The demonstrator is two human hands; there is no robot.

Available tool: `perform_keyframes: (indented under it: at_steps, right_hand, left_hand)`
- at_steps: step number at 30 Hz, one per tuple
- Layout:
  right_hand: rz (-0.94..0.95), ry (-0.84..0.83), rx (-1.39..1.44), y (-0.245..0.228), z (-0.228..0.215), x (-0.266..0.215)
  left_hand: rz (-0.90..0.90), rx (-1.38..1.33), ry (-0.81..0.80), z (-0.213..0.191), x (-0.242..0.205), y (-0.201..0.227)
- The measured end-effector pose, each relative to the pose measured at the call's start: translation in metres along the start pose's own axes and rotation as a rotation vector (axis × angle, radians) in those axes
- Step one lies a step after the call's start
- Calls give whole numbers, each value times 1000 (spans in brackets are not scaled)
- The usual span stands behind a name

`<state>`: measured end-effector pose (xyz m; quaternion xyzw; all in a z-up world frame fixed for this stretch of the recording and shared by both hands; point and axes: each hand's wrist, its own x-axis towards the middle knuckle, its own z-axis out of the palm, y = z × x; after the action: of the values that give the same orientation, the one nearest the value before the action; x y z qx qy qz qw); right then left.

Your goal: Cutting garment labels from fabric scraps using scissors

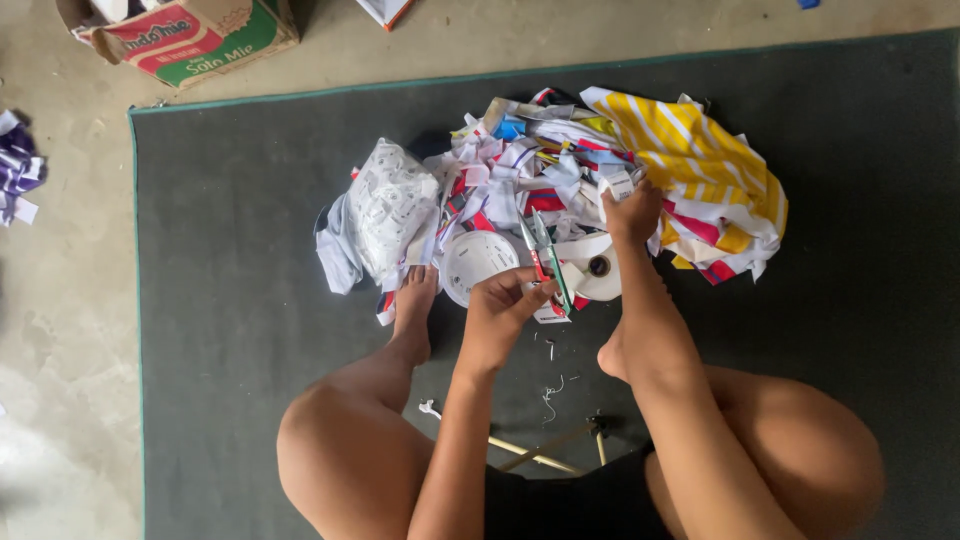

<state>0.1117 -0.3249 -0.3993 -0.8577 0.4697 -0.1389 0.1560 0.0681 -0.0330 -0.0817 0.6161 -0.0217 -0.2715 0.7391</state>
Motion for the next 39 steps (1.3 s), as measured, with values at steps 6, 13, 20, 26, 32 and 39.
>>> perform_keyframes:
  at_steps: [6, 13, 20, 26, 32, 39]
  right_hand:
    - [-40, -236, -9, 2, 21, -7]
    - [-119, -229, -68, -41, -27, -33]
    - [-145, -316, -163, -34, -24, -46]
    - [-141, -278, -229, -23, -23, -39]
    - [-64, -347, -108, -15, -21, -23]
    - [-22, -371, -5, -15, -40, 0]
  left_hand:
    - [2, -25, -11, 3, -1, 8]
    - [10, -11, -20, 0, 2, -4]
    - [8, -13, -23, -6, 2, -13]
    - [28, -13, -34, -7, 1, -10]
    - [65, -10, -44, -6, -14, 9]
    - [113, -6, -59, -5, -25, 9]
